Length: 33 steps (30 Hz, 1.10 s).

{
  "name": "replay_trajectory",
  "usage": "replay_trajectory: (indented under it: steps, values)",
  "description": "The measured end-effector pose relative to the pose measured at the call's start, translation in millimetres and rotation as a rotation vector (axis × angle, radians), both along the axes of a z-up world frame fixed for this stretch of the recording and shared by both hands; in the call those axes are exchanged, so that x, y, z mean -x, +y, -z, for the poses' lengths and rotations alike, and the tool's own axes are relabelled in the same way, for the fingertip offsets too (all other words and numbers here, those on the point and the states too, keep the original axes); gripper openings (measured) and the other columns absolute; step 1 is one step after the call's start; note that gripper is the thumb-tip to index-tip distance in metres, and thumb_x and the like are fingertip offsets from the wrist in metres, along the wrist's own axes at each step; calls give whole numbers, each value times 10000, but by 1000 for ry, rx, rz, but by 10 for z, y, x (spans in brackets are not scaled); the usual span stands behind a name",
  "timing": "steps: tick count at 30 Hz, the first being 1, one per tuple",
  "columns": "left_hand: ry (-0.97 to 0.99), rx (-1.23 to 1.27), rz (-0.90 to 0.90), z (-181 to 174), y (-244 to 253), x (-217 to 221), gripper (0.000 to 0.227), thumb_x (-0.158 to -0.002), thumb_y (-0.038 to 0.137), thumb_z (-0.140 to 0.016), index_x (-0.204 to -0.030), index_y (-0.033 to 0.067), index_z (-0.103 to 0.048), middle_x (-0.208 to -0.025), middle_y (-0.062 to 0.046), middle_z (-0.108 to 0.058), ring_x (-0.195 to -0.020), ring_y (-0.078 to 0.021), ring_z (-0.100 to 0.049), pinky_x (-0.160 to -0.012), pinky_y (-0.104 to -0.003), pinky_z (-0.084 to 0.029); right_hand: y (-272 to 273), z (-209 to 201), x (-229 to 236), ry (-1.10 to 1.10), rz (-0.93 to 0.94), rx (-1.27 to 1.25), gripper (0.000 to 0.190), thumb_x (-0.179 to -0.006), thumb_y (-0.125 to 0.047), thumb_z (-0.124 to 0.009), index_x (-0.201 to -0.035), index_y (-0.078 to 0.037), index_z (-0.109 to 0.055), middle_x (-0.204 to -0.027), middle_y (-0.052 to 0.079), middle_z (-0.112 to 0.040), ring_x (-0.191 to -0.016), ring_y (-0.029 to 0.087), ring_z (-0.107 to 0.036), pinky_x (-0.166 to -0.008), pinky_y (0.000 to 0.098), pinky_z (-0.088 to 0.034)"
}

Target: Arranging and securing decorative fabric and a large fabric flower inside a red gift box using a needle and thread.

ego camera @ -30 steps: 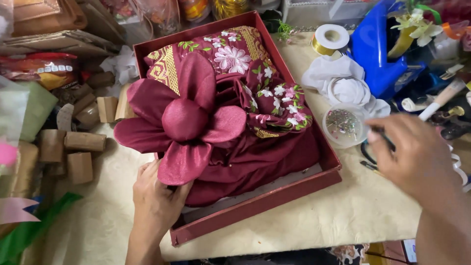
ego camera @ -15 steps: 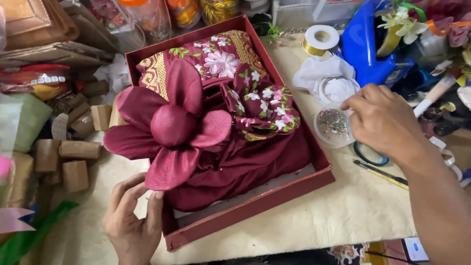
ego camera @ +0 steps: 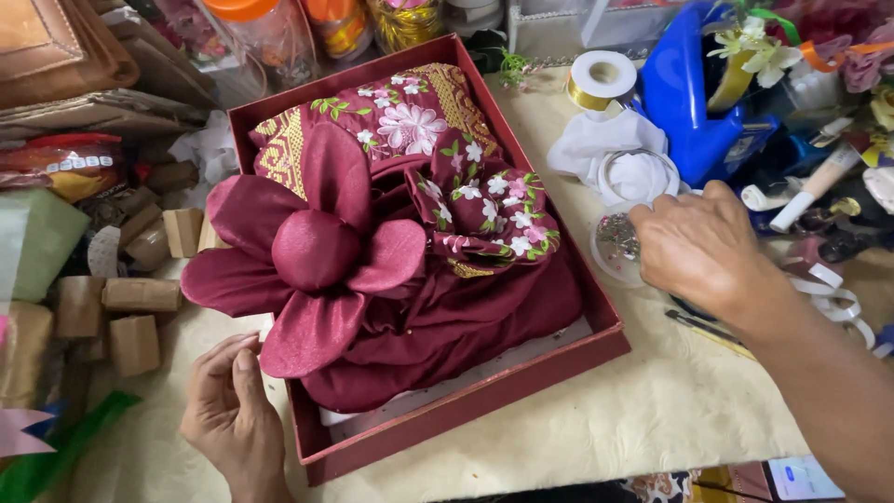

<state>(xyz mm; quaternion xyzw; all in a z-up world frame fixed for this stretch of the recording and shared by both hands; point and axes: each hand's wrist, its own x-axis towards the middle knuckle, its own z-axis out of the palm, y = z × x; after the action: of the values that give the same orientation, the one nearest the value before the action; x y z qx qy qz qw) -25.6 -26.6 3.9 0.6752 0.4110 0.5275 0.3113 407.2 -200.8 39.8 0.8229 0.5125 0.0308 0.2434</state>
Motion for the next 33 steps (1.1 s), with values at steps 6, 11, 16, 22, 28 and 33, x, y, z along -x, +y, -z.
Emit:
replay_trajectory:
  steps: [6, 11, 16, 22, 28, 33]
  values:
    - [15, 17, 2, 36, 12, 5, 119, -1120, 6, -540, -1118, -53, -643, -1148, -178, -652, -1152, -252, -637, -1079, -345, -526, 64, 171, -30, -110, -45, 10, 213, -701, -251, -581, -853, -268, -729, -854, -50, -779, -800, 197, -779, -782, 315, -517]
    - [27, 10, 10, -21, 1, -17, 129, -1113, 12, -535, -1109, -55, -646, -1134, -183, -651, -1136, -253, -634, -1065, -344, -523, 131, 155, 12, -145, -68, 11, 152, -704, -283, -596, -729, -310, -743, -759, -49, -761, -778, 197, -774, -640, 294, -548]
    - [55, 7, 9, -70, -7, -32, 140, -1094, 57, -552, -1079, -24, -665, -1106, -171, -672, -1081, -235, -659, -1002, -320, -534, 268, -49, 100, -58, 92, 223, 243, -734, -321, -597, -856, -316, -808, -914, -75, -805, -947, 175, -788, -721, 289, -613]
    - [52, -2, 23, -55, 2, -28, 116, -1075, 31, -560, -1047, -15, -663, -1070, -171, -675, -1056, -243, -668, -987, -329, -544, 369, -200, 137, 24, 177, 309, 293, -752, -268, -576, -920, -308, -813, -1008, -63, -817, -1031, 236, -775, -748, 331, -619]
    - [59, 23, 19, -73, -8, -34, 106, -1075, 6, -571, -1055, -16, -673, -1074, -167, -673, -1063, -235, -664, -997, -321, -546, 357, -328, 182, 35, 198, 316, 287, -776, -255, -553, -937, -314, -782, -977, -77, -818, -1044, 197, -770, -799, 299, -605]
    - [58, 25, 34, -89, -19, -37, 115, -1080, 8, -562, -1060, -31, -668, -1086, -182, -670, -1077, -245, -660, -1010, -330, -541, 314, -559, 227, 99, 268, 301, 366, -817, -263, -458, -1050, -318, -734, -1053, -5, -818, -1065, 280, -763, -873, 375, -591]
